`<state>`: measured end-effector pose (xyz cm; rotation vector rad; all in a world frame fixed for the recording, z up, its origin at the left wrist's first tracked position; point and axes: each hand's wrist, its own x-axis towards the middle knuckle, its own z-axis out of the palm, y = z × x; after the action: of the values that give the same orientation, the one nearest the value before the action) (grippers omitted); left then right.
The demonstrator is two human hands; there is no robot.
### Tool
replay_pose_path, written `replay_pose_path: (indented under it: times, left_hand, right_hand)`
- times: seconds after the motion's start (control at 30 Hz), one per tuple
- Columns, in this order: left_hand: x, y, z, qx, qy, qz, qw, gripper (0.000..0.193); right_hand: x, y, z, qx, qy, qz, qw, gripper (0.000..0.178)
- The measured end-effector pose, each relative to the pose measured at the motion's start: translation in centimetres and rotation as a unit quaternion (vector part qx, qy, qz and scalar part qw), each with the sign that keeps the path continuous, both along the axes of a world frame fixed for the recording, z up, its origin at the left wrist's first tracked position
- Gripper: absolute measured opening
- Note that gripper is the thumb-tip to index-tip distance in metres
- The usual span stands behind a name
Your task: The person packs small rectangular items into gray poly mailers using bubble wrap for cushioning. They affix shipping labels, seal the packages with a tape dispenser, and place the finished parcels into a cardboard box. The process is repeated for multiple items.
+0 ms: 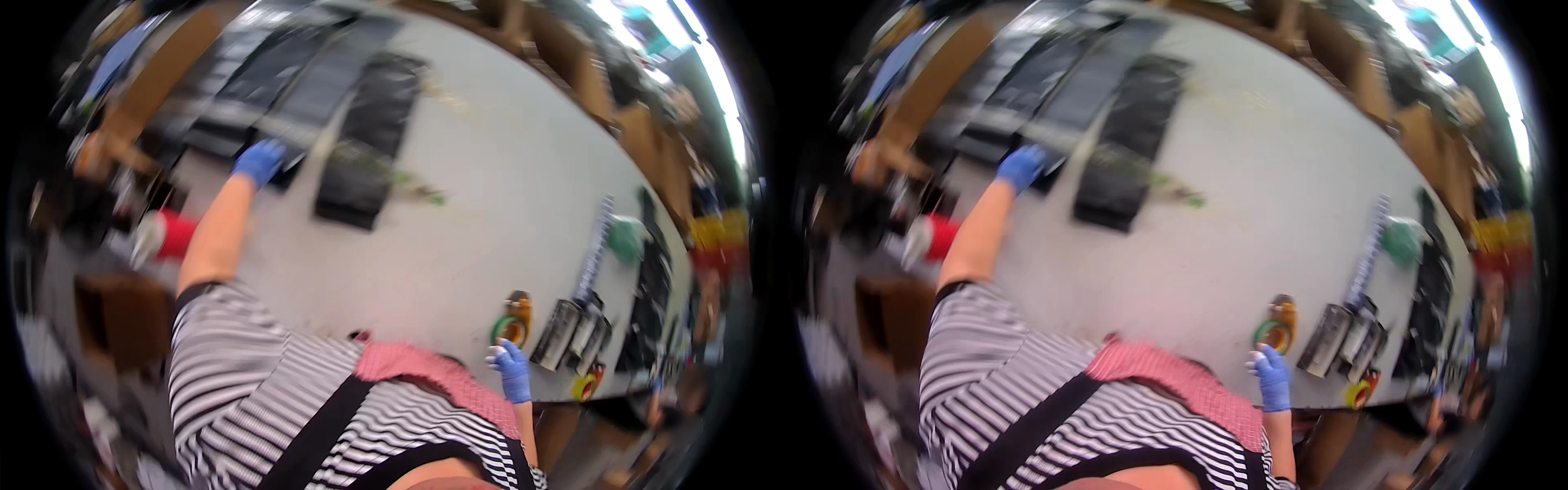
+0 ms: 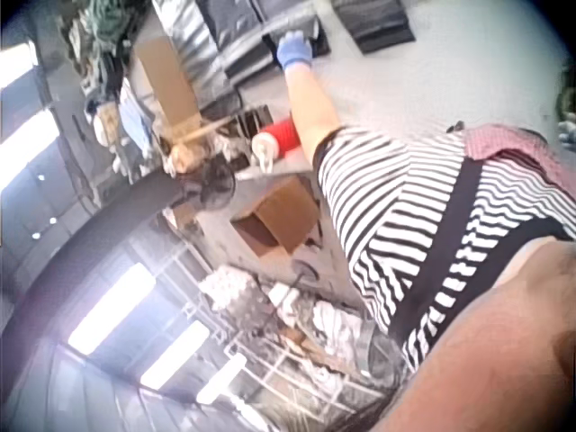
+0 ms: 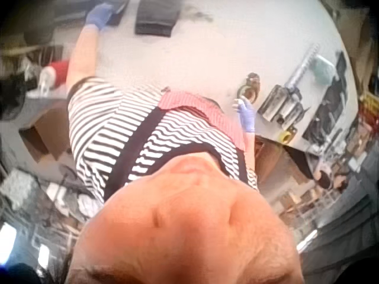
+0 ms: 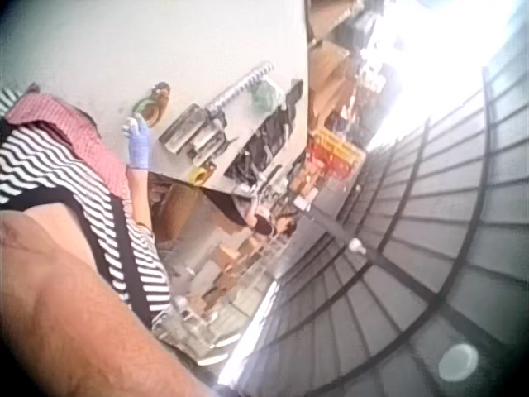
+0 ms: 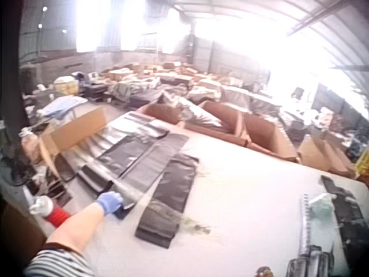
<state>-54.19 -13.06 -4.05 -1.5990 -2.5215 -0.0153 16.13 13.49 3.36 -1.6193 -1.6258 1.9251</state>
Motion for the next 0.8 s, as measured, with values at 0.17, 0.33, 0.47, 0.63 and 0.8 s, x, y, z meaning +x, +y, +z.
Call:
replay_pose_path:
  times: [0.17, 0.33, 0.47, 0.63, 0.8]
  left_hand:
    - [-2.0, -1.4, 0.0, -0.061, -0.089, 0.045, 0.993, 0.013]
    - [-2.1, 0.6, 0.5, 0.092, -0.322, 0.227, 0.915, 0.007]
    - [-8.3, -9.1, 0.1, -0.074, 0.233, 0.019, 0.969, 0.033]
    - [-4.3, 2.8, 14.0, 0.205, -0.048, 0.169, 0.963, 0.022]
    - [-0.6, 8.9, 28.6, 0.337, 0.098, 0.062, 0.934, 0.016]
  right_hand:
    - [-0.5, 0.9, 0.1, 0.029, -0.025, 0.03, 0.999, 0.037]
    - [-0.1, 1.0, -0.1, 0.045, -0.036, 0.035, 0.998, 0.039]
    - [-2.6, 1.6, -1.0, 0.01, 0.007, 0.068, 0.998, 0.039]
    - [-0.8, -1.0, -0.5, -0.007, -0.017, 0.032, 0.999, 0.037]
    - [1.4, 1.2, -2.5, 0.012, -0.019, 0.032, 0.999, 0.036]
